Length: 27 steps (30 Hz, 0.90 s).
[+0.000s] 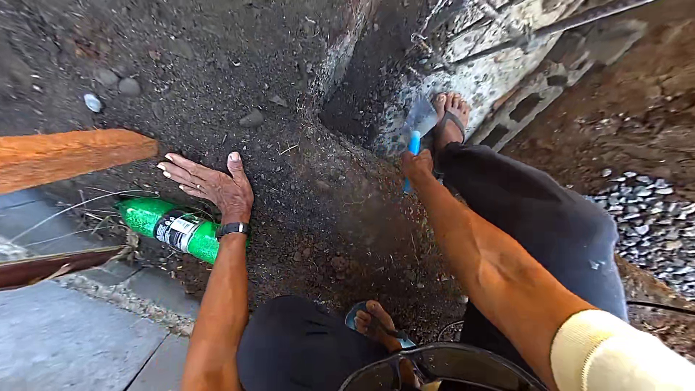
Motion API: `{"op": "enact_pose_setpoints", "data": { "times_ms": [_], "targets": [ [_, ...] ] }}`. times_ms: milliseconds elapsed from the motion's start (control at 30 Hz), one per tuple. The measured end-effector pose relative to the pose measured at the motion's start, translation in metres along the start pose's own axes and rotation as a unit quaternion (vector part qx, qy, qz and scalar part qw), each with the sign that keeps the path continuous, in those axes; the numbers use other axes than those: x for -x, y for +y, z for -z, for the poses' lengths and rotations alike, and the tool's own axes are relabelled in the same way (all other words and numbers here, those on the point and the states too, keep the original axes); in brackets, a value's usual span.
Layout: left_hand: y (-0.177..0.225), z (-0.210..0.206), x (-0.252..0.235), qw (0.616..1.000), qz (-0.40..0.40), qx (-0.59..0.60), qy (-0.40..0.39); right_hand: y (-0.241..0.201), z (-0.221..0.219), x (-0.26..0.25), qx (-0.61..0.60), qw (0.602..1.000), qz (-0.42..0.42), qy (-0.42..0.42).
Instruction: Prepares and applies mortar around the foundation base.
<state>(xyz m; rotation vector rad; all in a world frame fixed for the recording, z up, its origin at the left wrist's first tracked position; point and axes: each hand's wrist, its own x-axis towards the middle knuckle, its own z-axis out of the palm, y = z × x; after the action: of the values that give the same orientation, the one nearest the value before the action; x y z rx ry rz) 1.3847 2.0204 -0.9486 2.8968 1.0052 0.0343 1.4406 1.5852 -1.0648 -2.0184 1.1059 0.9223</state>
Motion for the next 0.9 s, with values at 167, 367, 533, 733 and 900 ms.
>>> {"op": "enact_pose_setpoints", "data": {
  "times_ms": [167,367,533,733,900],
  "targets": [
    [-0.012,0.005,0.014,0.999,-0.003,0.004,-0.044,0.012,-0.016,-0.022,0.027,0.998,0.048,-0.018],
    [-0.010,-0.004,0.001,1.000,-0.003,0.004,-0.023,0.000,-0.041,-0.041,0.082,0.989,0.111,-0.057],
    [-0.009,-0.011,-0.006,1.000,0.003,0.012,0.010,-0.012,-0.057,-0.057,-0.019,0.990,0.120,-0.077],
    [-0.006,-0.010,-0.008,1.000,0.011,0.015,0.012,-0.017,-0.059,-0.055,0.055,0.987,0.139,-0.053],
    [-0.005,-0.011,-0.010,0.999,0.009,0.027,0.014,-0.044,-0.065,-0.055,0.027,0.986,0.144,-0.081]
  ]
}}
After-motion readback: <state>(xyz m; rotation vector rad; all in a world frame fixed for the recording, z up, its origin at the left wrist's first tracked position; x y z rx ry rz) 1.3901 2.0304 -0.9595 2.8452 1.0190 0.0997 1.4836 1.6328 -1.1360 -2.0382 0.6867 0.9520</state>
